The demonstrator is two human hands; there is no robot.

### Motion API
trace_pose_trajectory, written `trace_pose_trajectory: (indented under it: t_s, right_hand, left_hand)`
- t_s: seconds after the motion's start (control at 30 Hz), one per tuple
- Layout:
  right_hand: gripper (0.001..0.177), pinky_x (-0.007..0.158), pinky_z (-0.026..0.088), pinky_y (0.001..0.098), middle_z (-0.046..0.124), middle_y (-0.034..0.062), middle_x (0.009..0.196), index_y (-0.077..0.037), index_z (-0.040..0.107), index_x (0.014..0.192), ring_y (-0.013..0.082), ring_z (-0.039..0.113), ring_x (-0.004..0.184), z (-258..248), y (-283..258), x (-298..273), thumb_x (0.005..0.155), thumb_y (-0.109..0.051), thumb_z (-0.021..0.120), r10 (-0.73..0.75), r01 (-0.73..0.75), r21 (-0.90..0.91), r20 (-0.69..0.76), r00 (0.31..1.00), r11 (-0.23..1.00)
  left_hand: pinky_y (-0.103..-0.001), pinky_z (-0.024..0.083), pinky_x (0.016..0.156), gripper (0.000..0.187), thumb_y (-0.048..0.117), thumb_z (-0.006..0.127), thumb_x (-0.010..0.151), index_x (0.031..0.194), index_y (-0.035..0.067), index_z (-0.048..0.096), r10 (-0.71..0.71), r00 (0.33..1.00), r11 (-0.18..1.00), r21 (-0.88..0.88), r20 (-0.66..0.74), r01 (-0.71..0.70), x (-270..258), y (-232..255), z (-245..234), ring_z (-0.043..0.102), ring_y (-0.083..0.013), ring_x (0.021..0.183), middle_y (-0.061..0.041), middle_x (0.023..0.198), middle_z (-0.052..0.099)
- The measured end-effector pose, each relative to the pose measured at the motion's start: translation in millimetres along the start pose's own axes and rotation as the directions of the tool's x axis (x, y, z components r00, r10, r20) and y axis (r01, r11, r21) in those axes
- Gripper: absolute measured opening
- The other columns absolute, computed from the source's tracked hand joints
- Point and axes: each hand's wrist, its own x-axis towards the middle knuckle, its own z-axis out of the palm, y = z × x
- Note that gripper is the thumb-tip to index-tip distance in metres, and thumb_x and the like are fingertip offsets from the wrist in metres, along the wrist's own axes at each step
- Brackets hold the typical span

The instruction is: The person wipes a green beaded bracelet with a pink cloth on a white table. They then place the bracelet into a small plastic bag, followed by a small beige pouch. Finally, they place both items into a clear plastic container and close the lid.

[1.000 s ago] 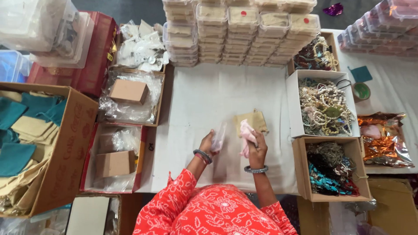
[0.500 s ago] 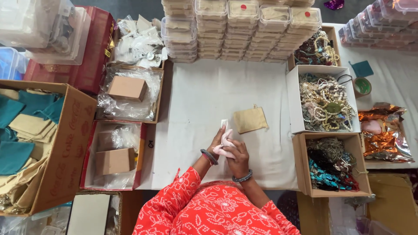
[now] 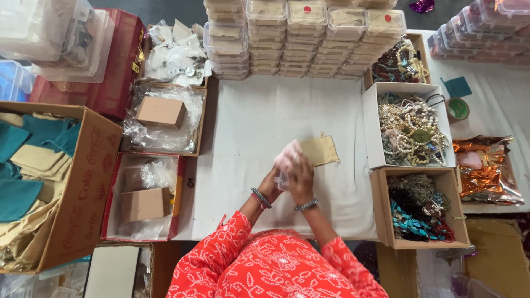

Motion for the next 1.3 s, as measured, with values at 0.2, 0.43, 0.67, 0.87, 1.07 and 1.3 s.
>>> trace_pose_trajectory:
  t_s: [0.2, 0.43, 0.67, 0.87, 1.07, 1.3]
  right_hand:
    - [0.033, 0.102, 0.048, 0.0445, 0.062, 0.0146, 0.128, -0.012, 0.067, 0.134, 0.0344, 0.057, 0.12, 13.6, 18.6, -5.7, 0.102, -0.019, 0.061, 0.225, -0.221, 0.072, -0.054, 0.973, 0.973]
    - [0.038, 0.095, 0.051, 0.0447, 0.061, 0.0174, 0.122, -0.011, 0.068, 0.129, 0.0355, 0.061, 0.114, 7.5, -16.5, -61.3, 0.091, -0.012, 0.066, 0.218, -0.223, 0.087, 0.061, 0.974, 0.971]
    - [0.046, 0.097, 0.049, 0.0467, 0.061, 0.0171, 0.122, -0.013, 0.069, 0.13, 0.0374, 0.059, 0.112, 9.0, -12.3, -17.4, 0.085, -0.005, 0.07, 0.118, -0.122, 0.079, 0.054, 0.992, 0.989]
    - [0.037, 0.098, 0.053, 0.0417, 0.066, 0.0121, 0.124, -0.019, 0.07, 0.128, 0.0332, 0.062, 0.116, 6.1, 67.4, 3.8, 0.093, -0.007, 0.067, 0.29, -0.289, 0.088, 0.007, 0.957, 0.953]
    - [0.036, 0.104, 0.048, 0.0484, 0.069, 0.0097, 0.13, -0.022, 0.078, 0.114, 0.0322, 0.06, 0.122, -63.5, 101.3, -17.9, 0.08, -0.013, 0.079, 0.362, -0.394, -0.414, -0.157, 0.919, 0.82]
    - [0.042, 0.108, 0.047, 0.0436, 0.068, 0.0124, 0.13, -0.007, 0.071, 0.122, 0.0304, 0.061, 0.124, -41.4, 35.2, -28.0, 0.085, -0.021, 0.082, 0.222, -0.221, 0.032, 0.0, 0.975, 0.975]
  left_hand:
    - [-0.037, 0.055, 0.09, 0.059, 0.058, 0.038, 0.11, 0.147, 0.014, 0.053, 0.089, 0.996, 0.995, 0.043, -0.011, -0.089, 6.5, -7.2, -16.6, 0.066, -0.0166, 0.107, -0.004, 0.123, 0.067]
    - [-0.039, 0.058, 0.089, 0.063, 0.062, 0.039, 0.102, 0.138, 0.013, 0.054, 0.104, 0.976, 0.985, -0.115, -0.189, -0.127, -8.6, 13.8, -2.6, 0.07, -0.0209, 0.101, -0.006, 0.108, 0.068]
    - [-0.037, 0.057, 0.09, 0.064, 0.063, 0.041, 0.102, 0.143, 0.016, 0.053, 0.083, 0.987, 0.996, -0.028, -0.14, -0.088, 8.4, -2.8, -13.3, 0.067, -0.0205, 0.103, -0.007, 0.114, 0.068]
    - [-0.038, 0.055, 0.083, 0.072, 0.066, 0.047, 0.103, 0.145, 0.008, 0.052, 0.107, 0.976, 0.974, 0.217, -0.192, -0.064, 11.2, 0.3, -25.9, 0.064, -0.0196, 0.099, -0.007, 0.114, 0.065]
    - [-0.04, 0.055, 0.091, 0.073, 0.051, 0.065, 0.092, 0.153, 0.017, 0.043, 0.218, 0.932, 0.938, 0.324, -0.288, -0.119, -10.1, 39.4, 4.1, 0.057, -0.0157, 0.122, -0.001, 0.135, 0.06]
    - [-0.041, 0.055, 0.092, 0.08, 0.041, 0.075, 0.086, 0.154, 0.018, 0.041, 0.214, 0.918, 0.945, 0.308, -0.334, -0.108, -4.4, 26.0, 3.0, 0.056, -0.0184, 0.124, -0.001, 0.135, 0.055]
